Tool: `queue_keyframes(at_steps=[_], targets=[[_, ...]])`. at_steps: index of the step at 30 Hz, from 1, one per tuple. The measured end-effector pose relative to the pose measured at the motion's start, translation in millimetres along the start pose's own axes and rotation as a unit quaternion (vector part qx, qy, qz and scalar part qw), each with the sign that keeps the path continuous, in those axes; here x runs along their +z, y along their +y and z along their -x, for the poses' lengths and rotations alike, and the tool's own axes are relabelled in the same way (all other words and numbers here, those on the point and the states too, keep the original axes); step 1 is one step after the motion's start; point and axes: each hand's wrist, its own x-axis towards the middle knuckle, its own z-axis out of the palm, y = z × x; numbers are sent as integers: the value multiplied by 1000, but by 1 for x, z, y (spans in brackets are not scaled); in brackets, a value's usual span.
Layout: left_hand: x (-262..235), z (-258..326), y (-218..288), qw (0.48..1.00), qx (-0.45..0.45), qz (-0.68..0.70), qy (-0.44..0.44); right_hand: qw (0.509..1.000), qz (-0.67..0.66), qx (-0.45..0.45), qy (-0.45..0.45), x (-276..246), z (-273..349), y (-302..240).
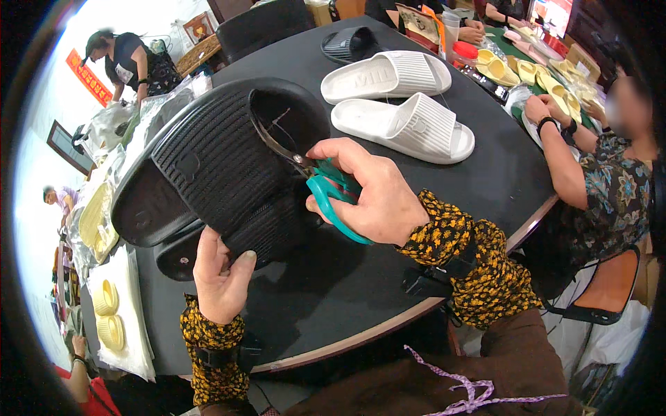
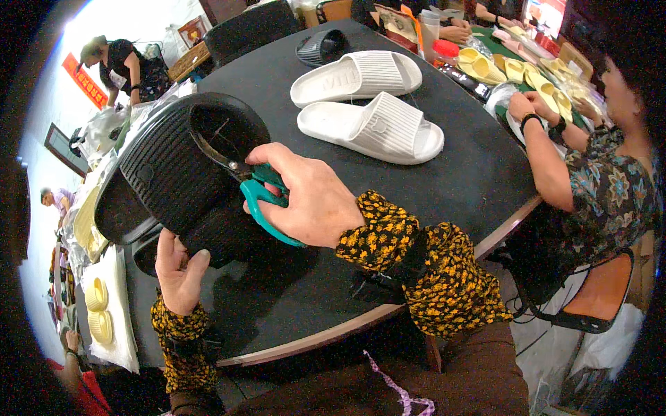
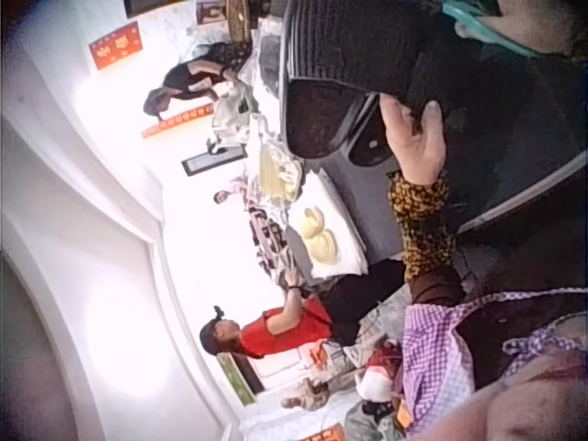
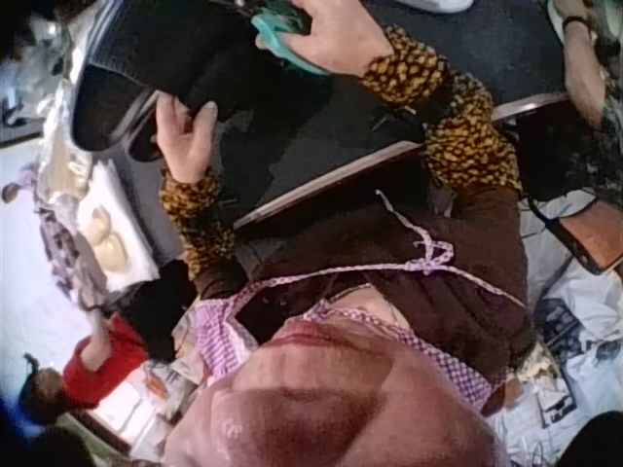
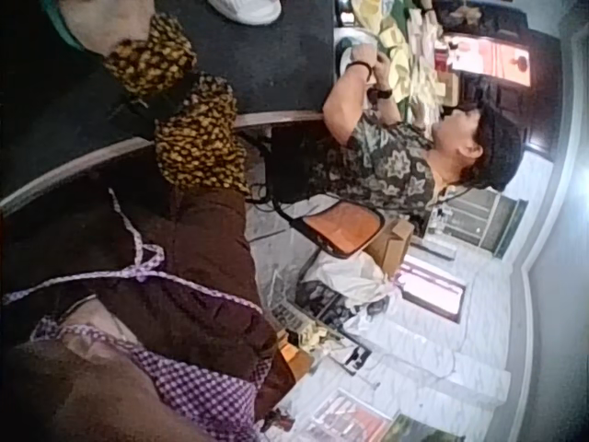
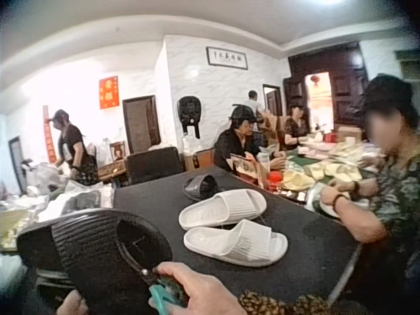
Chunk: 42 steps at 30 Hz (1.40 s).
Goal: Trim excess thread or material from manufactured slides/sandals using scissors.
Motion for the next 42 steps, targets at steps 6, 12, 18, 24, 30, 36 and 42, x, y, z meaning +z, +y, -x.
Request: queue_keyframes(at_steps=[6,12,18,24,30,36,42], targets=[[0,0,1,1000,11,6,-1,999,-2,-28,20,-1,-1,-1],[0,-1,3,1000,26,-16,1,1000,-12,-21,20,-1,-1,0],[-5,-2,-2,995,-12,81,57,996,-76,5,43,0,0,3],[-7,-2,-6,983,-18,133,123,924,-294,220,-104,0,0,3],[-8,1,-9,982,-14,125,143,853,-386,293,-192,10,2,-5],[-8,2,-11,989,-4,104,107,812,-458,282,-228,15,7,-6],[-7,3,-9,988,-19,100,113,773,-503,315,-225,17,6,-2]])
